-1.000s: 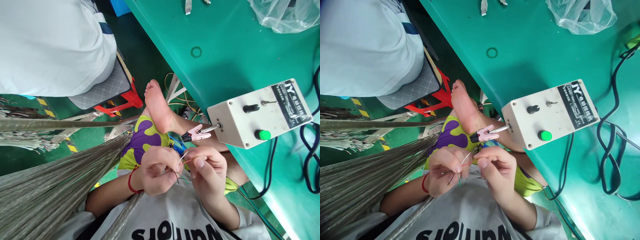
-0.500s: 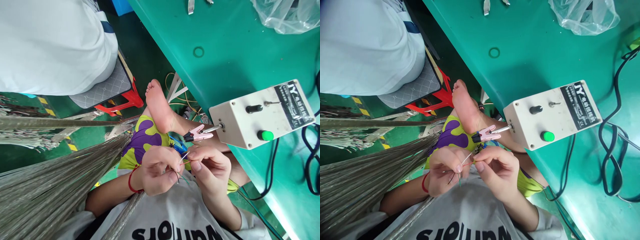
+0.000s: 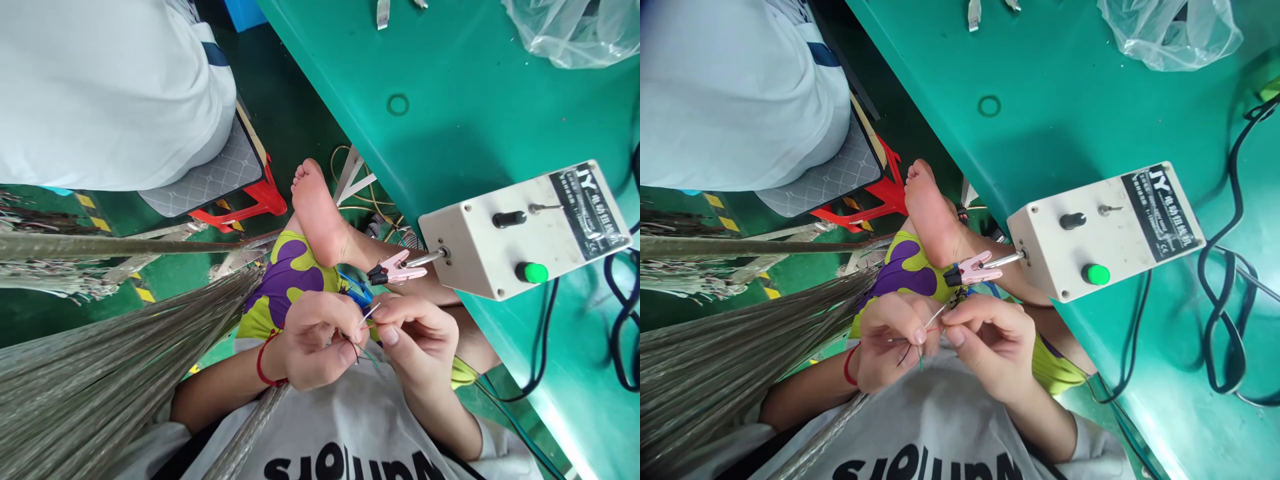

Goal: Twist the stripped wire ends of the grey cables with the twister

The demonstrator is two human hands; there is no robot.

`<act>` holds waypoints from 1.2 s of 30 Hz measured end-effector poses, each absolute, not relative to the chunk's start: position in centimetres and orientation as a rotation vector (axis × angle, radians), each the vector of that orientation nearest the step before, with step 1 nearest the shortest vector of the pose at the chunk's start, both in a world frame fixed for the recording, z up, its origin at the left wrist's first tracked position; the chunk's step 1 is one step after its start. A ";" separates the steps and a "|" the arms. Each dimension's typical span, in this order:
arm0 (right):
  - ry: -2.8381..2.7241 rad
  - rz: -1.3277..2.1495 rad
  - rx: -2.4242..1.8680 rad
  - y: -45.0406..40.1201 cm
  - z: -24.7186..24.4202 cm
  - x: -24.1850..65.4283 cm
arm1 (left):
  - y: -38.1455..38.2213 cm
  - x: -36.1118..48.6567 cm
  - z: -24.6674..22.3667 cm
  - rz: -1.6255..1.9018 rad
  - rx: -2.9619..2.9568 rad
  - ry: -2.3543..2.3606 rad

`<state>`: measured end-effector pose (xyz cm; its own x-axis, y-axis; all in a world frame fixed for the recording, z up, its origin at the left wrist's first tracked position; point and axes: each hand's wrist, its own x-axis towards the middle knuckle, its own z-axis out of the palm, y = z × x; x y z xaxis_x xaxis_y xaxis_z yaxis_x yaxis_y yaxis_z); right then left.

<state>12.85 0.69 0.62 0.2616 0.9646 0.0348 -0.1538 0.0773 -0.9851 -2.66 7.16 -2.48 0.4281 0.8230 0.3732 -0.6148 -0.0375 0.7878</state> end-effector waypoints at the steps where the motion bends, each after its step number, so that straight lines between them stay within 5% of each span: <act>1: -0.922 1.036 -1.179 0.7 0.6 12.8 | 7.2 -2.7 -2.4 1.170 1.105 0.236; 36: -0.726 1.266 -1.130 -0.1 0.6 12.4 | 7.1 -1.8 -3.9 1.291 1.533 0.214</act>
<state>12.42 -0.11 0.58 0.2048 0.9665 -0.1549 -0.3540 -0.0744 -0.9323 -1.83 7.15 -3.85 0.3974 0.6935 0.6010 -0.4627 -0.4142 0.7838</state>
